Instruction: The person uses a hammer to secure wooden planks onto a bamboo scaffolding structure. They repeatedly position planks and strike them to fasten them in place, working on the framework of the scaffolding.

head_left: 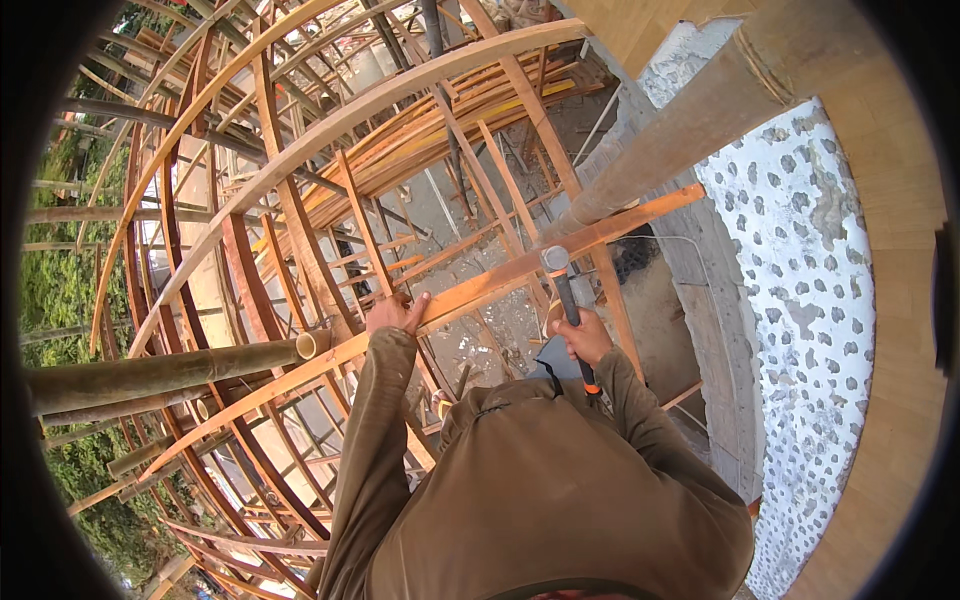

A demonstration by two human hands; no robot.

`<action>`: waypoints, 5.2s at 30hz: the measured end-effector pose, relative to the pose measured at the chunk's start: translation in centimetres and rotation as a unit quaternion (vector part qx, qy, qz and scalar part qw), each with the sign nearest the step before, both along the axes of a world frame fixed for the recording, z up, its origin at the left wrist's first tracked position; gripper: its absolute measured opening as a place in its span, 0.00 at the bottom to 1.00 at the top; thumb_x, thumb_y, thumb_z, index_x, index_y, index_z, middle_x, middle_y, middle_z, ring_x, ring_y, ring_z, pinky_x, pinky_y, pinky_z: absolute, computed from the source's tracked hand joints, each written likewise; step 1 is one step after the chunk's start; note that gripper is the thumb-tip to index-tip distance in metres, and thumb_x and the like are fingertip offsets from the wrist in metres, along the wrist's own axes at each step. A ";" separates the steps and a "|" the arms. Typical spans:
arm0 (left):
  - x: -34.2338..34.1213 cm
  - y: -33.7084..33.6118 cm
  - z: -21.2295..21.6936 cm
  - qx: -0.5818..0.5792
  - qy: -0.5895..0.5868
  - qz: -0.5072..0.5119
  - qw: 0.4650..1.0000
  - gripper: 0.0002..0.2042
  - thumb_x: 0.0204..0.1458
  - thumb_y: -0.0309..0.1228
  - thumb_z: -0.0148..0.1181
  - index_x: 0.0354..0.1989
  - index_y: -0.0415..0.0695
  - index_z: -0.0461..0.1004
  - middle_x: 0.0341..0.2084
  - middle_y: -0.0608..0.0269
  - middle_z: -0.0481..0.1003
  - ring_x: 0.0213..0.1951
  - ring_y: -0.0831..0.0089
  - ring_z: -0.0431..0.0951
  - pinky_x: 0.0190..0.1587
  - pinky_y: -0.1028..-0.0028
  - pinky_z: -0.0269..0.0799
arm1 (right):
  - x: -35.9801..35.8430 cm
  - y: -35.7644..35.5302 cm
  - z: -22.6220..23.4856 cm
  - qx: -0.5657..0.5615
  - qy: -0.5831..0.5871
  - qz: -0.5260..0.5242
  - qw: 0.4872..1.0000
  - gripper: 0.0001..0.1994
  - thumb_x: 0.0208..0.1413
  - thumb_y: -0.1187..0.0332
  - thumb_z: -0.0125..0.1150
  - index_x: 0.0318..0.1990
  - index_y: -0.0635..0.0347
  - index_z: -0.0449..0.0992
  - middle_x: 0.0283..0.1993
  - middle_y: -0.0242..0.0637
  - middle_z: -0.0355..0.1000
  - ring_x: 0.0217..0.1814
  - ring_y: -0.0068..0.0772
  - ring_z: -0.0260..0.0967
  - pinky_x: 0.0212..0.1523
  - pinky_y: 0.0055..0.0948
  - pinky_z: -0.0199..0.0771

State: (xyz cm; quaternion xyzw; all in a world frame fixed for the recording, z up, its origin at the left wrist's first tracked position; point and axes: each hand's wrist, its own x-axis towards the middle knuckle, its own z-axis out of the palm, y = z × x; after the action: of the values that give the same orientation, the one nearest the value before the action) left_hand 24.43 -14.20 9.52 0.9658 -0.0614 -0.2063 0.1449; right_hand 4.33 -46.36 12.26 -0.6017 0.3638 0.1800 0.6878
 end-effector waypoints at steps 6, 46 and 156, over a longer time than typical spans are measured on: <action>0.4 -0.5 0.1 0.023 0.025 0.026 0.999 0.35 0.49 0.68 0.56 0.41 0.43 0.84 0.28 0.46 0.82 0.38 0.49 0.84 0.44 0.54 0.77 | 3.9 -1.6 4.6 -0.020 0.014 0.094 0.995 0.07 0.61 0.68 0.61 0.37 0.60 0.70 0.21 0.28 0.64 0.17 0.18 0.63 0.15 0.25 0.67; 2.5 1.3 0.9 -0.017 0.147 0.030 0.989 0.44 0.47 0.75 0.52 0.44 0.38 0.80 0.27 0.44 0.82 0.38 0.50 0.84 0.45 0.55 0.78 | 33.6 0.2 9.5 -0.147 0.018 0.443 0.884 0.16 0.64 0.67 0.53 0.57 0.61 0.67 0.25 0.27 0.64 0.16 0.17 0.64 0.14 0.24 0.67; 1.8 2.3 -1.1 -0.180 0.115 0.065 0.975 0.28 0.59 0.52 0.48 0.37 0.34 0.80 0.30 0.41 0.82 0.35 0.48 0.84 0.42 0.54 0.79 | 31.7 2.6 6.7 -0.167 0.362 0.559 0.727 0.09 0.62 0.63 0.56 0.40 0.59 0.69 0.24 0.29 0.65 0.16 0.22 0.64 0.14 0.30 0.68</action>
State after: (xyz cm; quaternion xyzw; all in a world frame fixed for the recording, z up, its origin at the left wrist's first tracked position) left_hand 26.19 -11.86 8.37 0.8954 -0.0171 -0.2918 0.3358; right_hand 36.00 -43.80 18.94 -0.6903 0.2068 0.6729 0.1670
